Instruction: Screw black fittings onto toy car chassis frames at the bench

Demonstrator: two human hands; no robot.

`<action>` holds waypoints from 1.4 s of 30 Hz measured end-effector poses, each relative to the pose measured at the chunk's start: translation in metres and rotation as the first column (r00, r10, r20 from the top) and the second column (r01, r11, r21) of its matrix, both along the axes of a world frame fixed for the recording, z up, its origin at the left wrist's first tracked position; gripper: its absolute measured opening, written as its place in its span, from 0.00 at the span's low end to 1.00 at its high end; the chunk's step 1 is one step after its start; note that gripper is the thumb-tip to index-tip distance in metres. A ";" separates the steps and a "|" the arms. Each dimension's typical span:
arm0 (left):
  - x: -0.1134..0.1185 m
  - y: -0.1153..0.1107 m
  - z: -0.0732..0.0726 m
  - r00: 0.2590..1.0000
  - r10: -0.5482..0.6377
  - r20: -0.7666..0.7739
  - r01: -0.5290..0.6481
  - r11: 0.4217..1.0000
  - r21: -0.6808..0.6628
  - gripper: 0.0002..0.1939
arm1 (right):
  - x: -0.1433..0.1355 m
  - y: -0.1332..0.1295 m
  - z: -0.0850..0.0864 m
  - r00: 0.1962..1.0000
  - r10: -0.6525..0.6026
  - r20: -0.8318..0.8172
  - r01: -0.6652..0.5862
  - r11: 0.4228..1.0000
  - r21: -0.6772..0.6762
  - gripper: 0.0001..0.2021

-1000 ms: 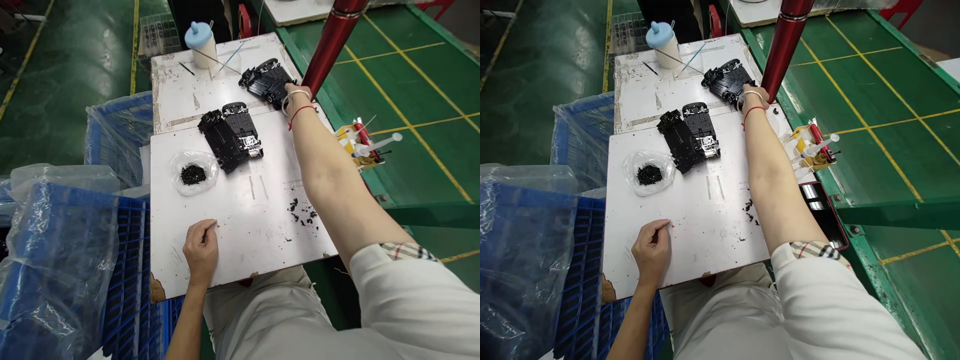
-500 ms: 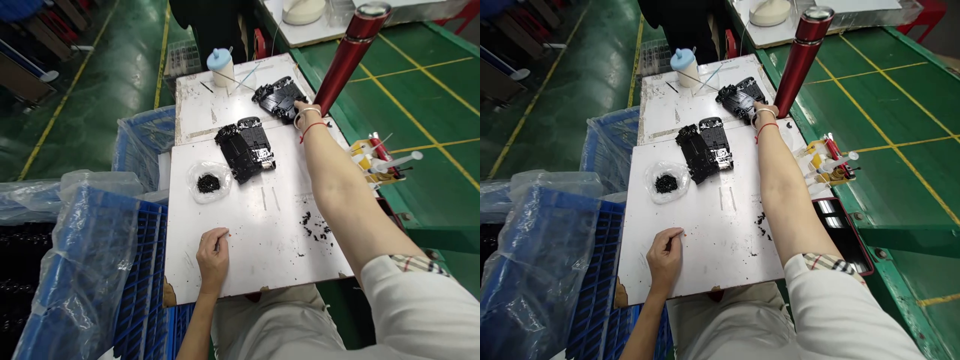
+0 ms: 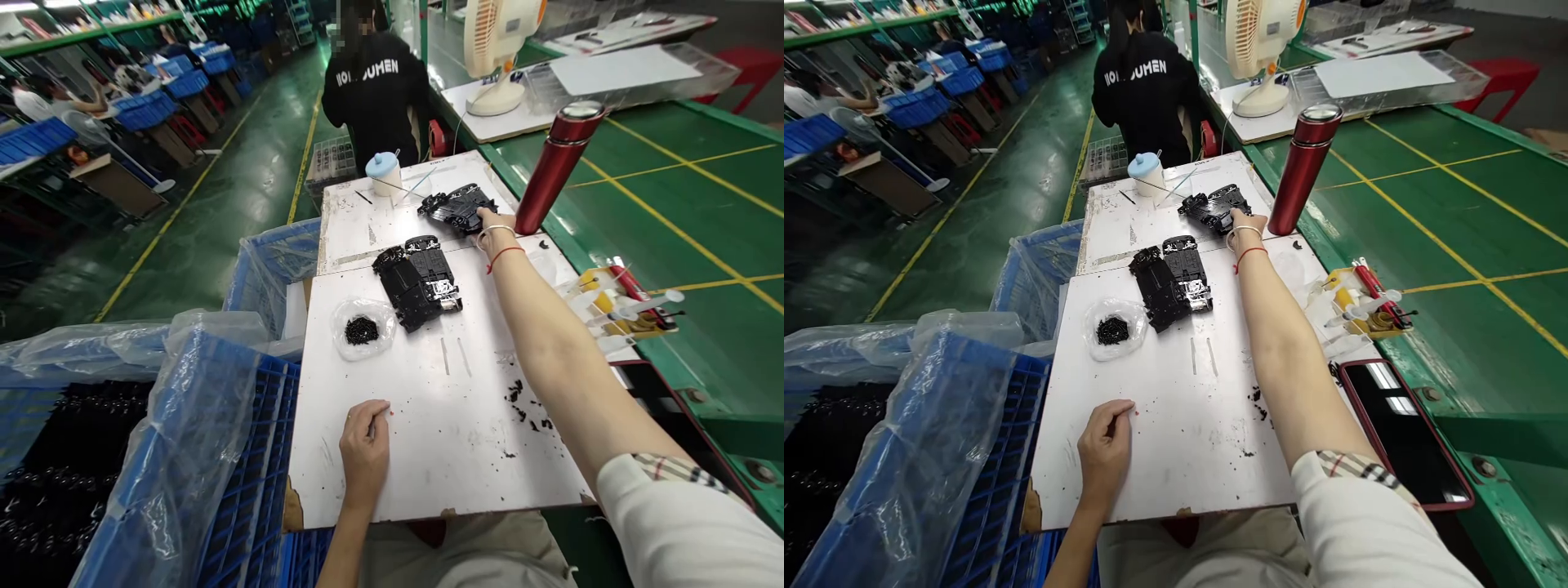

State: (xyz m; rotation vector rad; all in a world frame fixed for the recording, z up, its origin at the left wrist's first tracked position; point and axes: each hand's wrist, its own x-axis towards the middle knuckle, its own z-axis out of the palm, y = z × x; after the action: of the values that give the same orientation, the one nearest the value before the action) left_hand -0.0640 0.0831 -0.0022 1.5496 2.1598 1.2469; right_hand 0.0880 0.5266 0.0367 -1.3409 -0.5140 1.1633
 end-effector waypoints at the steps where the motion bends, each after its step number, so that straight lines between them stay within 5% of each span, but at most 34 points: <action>1: 0.000 0.000 0.000 1.000 0.001 -0.001 -0.001 1.000 0.003 0.11 | -0.002 -0.005 0.006 0.999 -0.030 -0.025 0.030 0.999 -0.012 0.17; 8: -0.002 -0.003 -0.001 1.000 -0.003 0.010 0.003 1.000 0.027 0.11 | -0.003 -0.084 0.036 0.985 -0.062 -0.162 0.056 0.998 -0.039 0.11; 17: -0.003 -0.007 -0.004 0.999 -0.028 0.046 0.026 0.999 0.048 0.12 | 0.024 -0.219 0.030 0.970 -0.021 -0.241 0.006 0.998 -0.065 0.05; 27: -0.003 -0.015 -0.001 0.996 -0.055 0.075 0.051 0.997 0.057 0.12 | 0.037 -0.276 0.013 0.978 0.132 -0.160 -0.144 0.987 -0.070 0.03; 32: -0.003 -0.016 0.001 0.996 -0.055 0.077 0.050 0.997 0.062 0.12 | 0.054 -0.302 0.000 0.943 0.330 0.038 -0.327 0.943 -0.066 0.06; 36: -0.003 -0.017 0.001 0.996 -0.053 0.078 0.047 0.996 0.071 0.13 | 0.076 -0.321 -0.004 0.863 0.340 0.373 -0.346 0.937 -0.053 0.23; 42: -0.001 -0.018 0.000 0.996 -0.042 0.074 0.038 0.997 0.061 0.13 | 0.081 -0.305 0.007 0.539 0.206 0.817 -0.454 0.888 0.076 0.40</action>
State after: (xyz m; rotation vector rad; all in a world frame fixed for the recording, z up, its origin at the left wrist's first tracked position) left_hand -0.0654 0.0650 -0.0021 1.5350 2.0534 1.3458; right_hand 0.1691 0.2212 0.0440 -1.5005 -1.6081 0.6632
